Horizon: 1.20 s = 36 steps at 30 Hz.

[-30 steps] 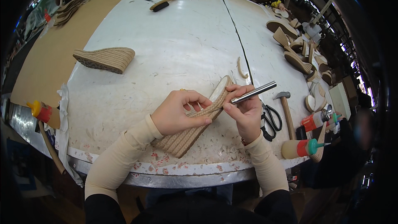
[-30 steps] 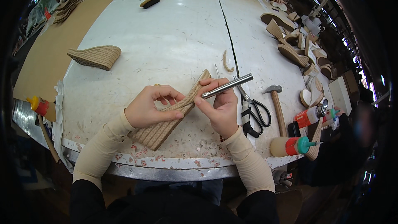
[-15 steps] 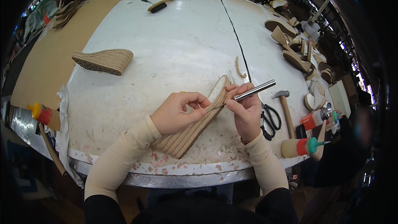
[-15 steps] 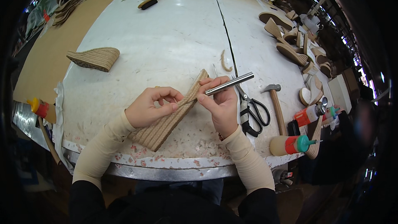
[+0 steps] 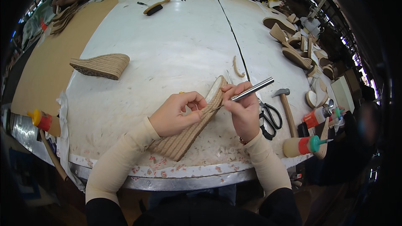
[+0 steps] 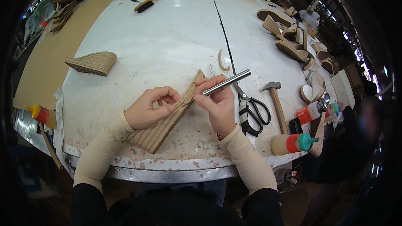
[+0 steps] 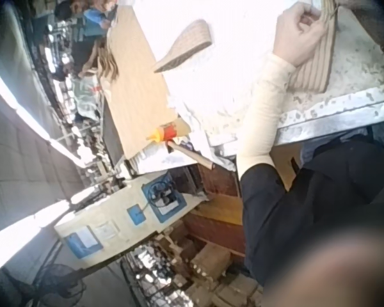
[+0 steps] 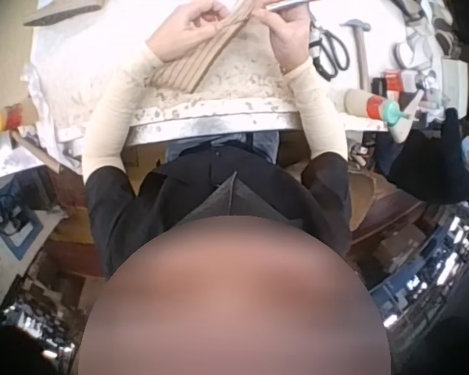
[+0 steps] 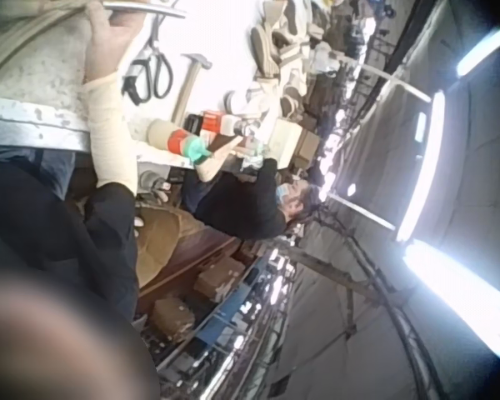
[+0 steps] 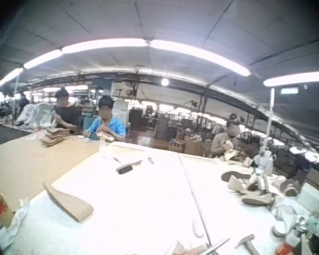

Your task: The person wraps a woven cord around a wedge shoe heel using a metal tool to tuck and secure the cord. They apply glue to the cord and heel, then continue wrapping and pressing the cord into place.

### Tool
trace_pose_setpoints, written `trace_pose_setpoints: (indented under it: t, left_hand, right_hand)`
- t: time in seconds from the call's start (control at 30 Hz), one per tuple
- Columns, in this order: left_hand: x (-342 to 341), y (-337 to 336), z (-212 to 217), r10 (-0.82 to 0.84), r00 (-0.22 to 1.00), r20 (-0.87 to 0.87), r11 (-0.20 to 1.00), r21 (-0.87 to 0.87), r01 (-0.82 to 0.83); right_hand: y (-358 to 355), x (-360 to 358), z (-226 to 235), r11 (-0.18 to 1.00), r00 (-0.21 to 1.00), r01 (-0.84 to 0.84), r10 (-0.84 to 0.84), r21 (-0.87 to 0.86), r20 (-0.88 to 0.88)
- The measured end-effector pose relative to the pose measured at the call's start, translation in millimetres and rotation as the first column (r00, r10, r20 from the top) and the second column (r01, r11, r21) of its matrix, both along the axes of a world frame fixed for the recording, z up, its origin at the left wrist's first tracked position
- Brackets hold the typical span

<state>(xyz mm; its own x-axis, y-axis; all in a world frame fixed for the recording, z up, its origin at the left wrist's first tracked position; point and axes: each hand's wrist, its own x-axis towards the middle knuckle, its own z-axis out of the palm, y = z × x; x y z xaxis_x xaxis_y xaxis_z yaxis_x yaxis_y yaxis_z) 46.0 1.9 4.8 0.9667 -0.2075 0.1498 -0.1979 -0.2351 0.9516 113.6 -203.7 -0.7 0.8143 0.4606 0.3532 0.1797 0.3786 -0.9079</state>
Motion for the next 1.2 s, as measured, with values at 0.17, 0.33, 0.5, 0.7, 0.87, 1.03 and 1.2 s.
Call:
trace_pose_setpoints:
  t: [0.17,0.33,0.5,0.7,0.87,1.03,1.2]
  left_hand:
    - [-2,0,0,0.021,1.000,0.003,0.999,0.028,-0.021]
    - [-2,-1,1,0.033,0.999,-0.036,0.999,0.009,-0.033]
    - [-2,-2,0,0.021,0.999,-0.048,1.000,-0.022,-0.022]
    - [-1,-2,-1,0.000,0.998,-0.059,0.998,-0.060,-0.004]
    - [-2,1,0,-0.042,0.995,-0.087,0.999,-0.038,0.039]
    - [-3,0,1,-0.041,0.997,-0.063,0.999,-0.037,0.039]
    - [-3,0,2,-0.046,0.997,-0.060,0.998,-0.043,0.043]
  right_hand:
    - [-8,5,3,0.998,0.995,-0.036,0.041,0.060,-0.088]
    - [-5,5,-1,1.000,1.000,0.001,-0.001,-0.004,-0.002]
    - [-3,8,-2,1.000,1.000,0.018,-0.018,-0.018,-0.015]
    - [1,7,5,0.998,0.999,0.035,-0.038,-0.054,-0.040]
    - [5,9,9,0.996,0.998,0.029,-0.033,-0.082,-0.050]
    - [5,13,7,0.999,0.996,0.005,-0.010,-0.055,-0.092]
    - [5,15,3,1.000,0.997,-0.007,0.005,-0.025,-0.082]
